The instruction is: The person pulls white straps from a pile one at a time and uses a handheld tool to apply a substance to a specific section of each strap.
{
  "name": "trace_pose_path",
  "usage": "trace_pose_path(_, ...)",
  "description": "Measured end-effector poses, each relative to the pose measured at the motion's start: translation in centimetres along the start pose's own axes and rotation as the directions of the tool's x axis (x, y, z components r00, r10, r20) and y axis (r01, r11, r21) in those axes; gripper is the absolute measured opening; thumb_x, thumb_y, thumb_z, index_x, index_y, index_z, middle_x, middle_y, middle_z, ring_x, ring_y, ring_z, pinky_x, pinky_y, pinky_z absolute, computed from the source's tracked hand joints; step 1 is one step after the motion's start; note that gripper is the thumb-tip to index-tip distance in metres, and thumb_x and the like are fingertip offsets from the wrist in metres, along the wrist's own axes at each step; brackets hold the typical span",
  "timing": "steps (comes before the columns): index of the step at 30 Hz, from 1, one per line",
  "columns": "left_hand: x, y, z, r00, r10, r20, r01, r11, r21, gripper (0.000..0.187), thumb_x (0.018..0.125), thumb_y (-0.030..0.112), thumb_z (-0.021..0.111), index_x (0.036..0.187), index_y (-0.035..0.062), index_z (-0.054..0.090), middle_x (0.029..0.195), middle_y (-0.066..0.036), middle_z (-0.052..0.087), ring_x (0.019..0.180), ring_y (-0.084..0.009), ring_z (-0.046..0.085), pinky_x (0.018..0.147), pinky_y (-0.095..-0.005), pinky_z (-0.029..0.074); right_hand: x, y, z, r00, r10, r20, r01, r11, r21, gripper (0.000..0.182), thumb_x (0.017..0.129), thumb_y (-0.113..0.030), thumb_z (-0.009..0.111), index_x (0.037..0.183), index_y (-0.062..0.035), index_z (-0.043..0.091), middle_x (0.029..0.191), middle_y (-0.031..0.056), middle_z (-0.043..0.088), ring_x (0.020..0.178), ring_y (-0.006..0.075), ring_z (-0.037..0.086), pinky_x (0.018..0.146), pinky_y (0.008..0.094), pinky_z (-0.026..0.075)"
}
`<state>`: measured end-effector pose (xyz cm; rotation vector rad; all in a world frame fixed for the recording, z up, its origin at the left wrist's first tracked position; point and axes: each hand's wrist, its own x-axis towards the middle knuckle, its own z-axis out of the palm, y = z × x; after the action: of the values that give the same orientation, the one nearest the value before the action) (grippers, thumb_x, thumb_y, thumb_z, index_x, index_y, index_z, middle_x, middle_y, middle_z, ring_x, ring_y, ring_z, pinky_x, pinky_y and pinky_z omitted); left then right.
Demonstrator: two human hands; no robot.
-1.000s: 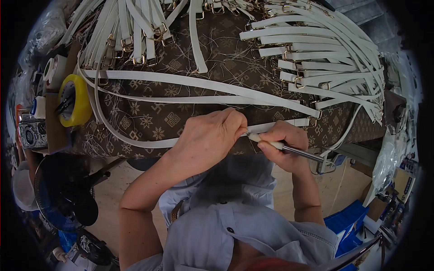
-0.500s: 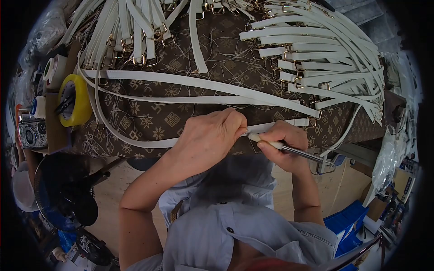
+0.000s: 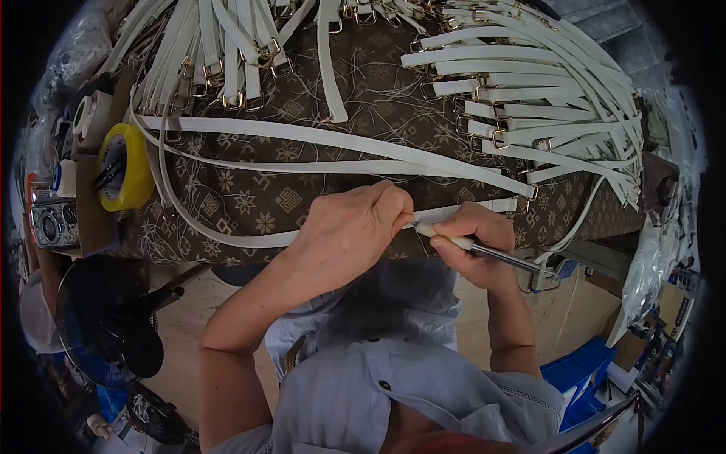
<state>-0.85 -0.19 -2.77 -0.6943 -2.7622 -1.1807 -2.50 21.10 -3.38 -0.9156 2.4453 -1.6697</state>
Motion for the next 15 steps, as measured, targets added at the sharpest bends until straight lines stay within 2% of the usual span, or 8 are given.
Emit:
trace_pose_path(4,0.0,0.1,-0.1,1.0,-0.018,0.012,0.018,1.0,-0.012,0.018,0.083,0.012,0.064,0.09,0.0066,0.048,0.079,-0.007,0.059,0.069,-0.0273,0.061,0.055,-0.0362,0.047,0.0,0.0,-0.1,1.0,-0.007,0.007,0.007,1.0,-0.021,0.018,0.069,-0.007,0.077,0.084,-0.0079,0.066,0.072,0.005,0.065,0.061,0.0198,0.061,0.054,0.0281,0.047)
trace_pose_path(8,-0.2,-0.2,-0.2,0.999,0.007,-0.045,-0.009,0.999,-0.04,0.016,0.085,0.013,0.063,0.09,0.0053,0.049,0.076,-0.006,0.059,0.065,-0.0231,0.061,0.054,-0.0329,0.045,-0.3,0.0,-0.4,0.999,0.041,-0.013,-0.04,0.998,0.058,0.017,0.072,-0.005,0.075,0.086,-0.0062,0.065,0.073,0.0055,0.065,0.06,0.0151,0.059,0.054,0.0254,0.045)
trace_pose_path(9,-0.5,-0.4,-0.9,0.992,-0.12,-0.04,0.101,0.943,-0.316,0.016,0.083,0.014,0.066,0.087,0.005,0.053,0.072,-0.005,0.058,0.061,-0.0214,0.059,0.053,-0.0302,0.044,-0.4,-0.1,-0.5,0.995,0.093,-0.027,-0.089,0.989,0.117,0.016,0.073,-0.004,0.073,0.086,-0.0055,0.064,0.073,0.0052,0.065,0.059,0.0124,0.057,0.054,0.024,0.044)
trace_pose_path(10,-0.8,-0.6,-1.7,0.971,-0.239,-0.001,0.197,0.802,-0.564,0.017,0.081,0.016,0.068,0.085,0.0047,0.056,0.068,-0.004,0.056,0.058,-0.0197,0.057,0.052,-0.0275,0.043,-0.6,0.0,-0.4,0.995,0.091,-0.029,-0.087,0.989,0.119,0.016,0.073,-0.004,0.073,0.086,-0.0055,0.064,0.073,0.0052,0.065,0.059,0.0124,0.057,0.054,0.024,0.044)
trace_pose_path(11,-1.2,-0.9,-2.3,0.972,-0.237,-0.001,0.195,0.804,-0.562,0.017,0.081,0.016,0.068,0.085,0.0047,0.056,0.068,-0.004,0.056,0.058,-0.0197,0.057,0.052,-0.0275,0.043,-0.9,0.1,-0.3,0.983,0.167,-0.07,-0.146,0.959,0.242,0.015,0.075,-0.002,0.072,0.087,-0.0045,0.063,0.072,0.0044,0.063,0.059,0.0098,0.055,0.054,0.0226,0.042)
trace_pose_path(12,-1.7,-1.4,-3.0,0.992,-0.105,-0.073,0.037,0.782,-0.622,0.018,0.079,0.018,0.07,0.085,0.0049,0.059,0.066,-0.003,0.055,0.058,-0.0183,0.055,0.053,-0.0268,0.042,-1.0,0.3,-0.3,0.964,0.247,-0.102,-0.195,0.911,0.364,0.014,0.076,-0.001,0.07,0.088,-0.0035,0.062,0.071,0.0036,0.062,0.059,0.0072,0.053,0.054,0.0212,0.04)
trace_pose_path(13,-2.0,-1.7,-3.7,0.988,0.024,-0.15,-0.119,0.735,-0.667,0.019,0.078,0.02,0.072,0.085,0.005,0.061,0.064,-0.003,0.054,0.058,-0.0168,0.054,0.053,-0.026,0.041,-1.0,0.3,-0.3,0.963,0.247,-0.109,-0.193,0.911,0.365,0.014,0.076,-0.001,0.07,0.088,-0.0035,0.062,0.071,0.0036,0.062,0.059,0.0072,0.053,0.054,0.0212,0.04)
trace_pose_path(15,-2.2,-0.6,-4.9,0.995,0.049,-0.084,-0.088,0.813,-0.576,0.026,0.073,0.026,0.076,0.085,0.0068,0.064,0.073,-0.003,0.057,0.066,-0.0189,0.056,0.06,-0.0301,0.043,-0.9,0.4,-0.3,0.966,0.226,-0.128,-0.164,0.912,0.377,0.013,0.077,0.0,0.069,0.088,-0.0027,0.061,0.07,0.0019,0.06,0.06,0.0054,0.05,0.054,0.0203,0.038)
